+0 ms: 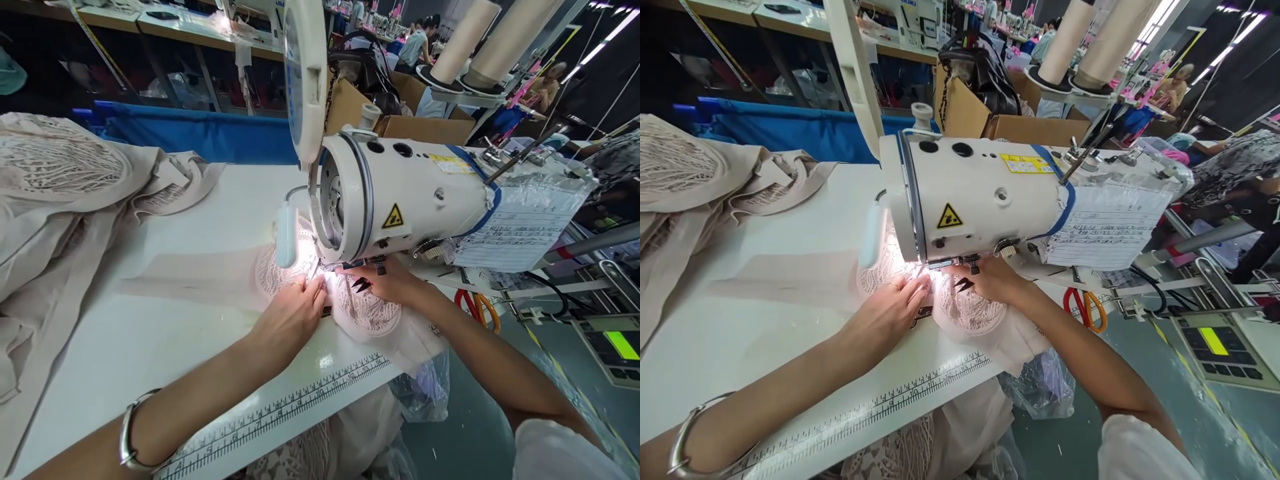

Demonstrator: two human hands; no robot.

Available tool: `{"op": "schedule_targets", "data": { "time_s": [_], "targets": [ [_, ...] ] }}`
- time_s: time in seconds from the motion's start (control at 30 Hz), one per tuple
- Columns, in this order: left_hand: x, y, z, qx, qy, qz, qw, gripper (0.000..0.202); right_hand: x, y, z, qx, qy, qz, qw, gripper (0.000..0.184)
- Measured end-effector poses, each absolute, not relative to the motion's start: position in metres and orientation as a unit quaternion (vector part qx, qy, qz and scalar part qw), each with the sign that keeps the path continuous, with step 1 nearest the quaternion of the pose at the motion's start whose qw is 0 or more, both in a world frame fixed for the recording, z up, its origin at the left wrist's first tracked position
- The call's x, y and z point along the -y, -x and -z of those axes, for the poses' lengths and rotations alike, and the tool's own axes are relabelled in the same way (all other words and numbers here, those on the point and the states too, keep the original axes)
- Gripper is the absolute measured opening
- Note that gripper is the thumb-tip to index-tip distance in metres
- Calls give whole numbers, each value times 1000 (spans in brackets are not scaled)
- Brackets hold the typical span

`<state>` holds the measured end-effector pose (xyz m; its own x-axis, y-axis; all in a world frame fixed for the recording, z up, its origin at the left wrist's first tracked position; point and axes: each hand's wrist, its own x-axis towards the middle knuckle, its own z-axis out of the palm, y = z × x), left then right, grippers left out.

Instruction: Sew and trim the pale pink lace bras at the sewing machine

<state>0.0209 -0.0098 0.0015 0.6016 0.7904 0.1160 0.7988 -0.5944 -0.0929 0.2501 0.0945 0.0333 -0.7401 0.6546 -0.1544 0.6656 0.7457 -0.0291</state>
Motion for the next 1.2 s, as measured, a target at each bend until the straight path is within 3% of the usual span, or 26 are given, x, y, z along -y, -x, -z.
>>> {"op": "schedule_targets", "data": {
  "time_s": [0.23,0.7,0.97,1.2],
  "targets": [
    [9,-17,-1,463,879,57,96,46,-87,-247,-31,-948,-301,85,63,66],
    [-15,9,1,432,892,102,82,41,-71,-238,-30,-935,-327,134,43,69],
    [-22,14,7,424,888,160,70,33,-70,-238,-21,-933,-331,138,15,46],
    [-11,-2,-6,436,880,178,64,26,-75,-231,-8,-892,-429,137,-28,8]
  ]
}}
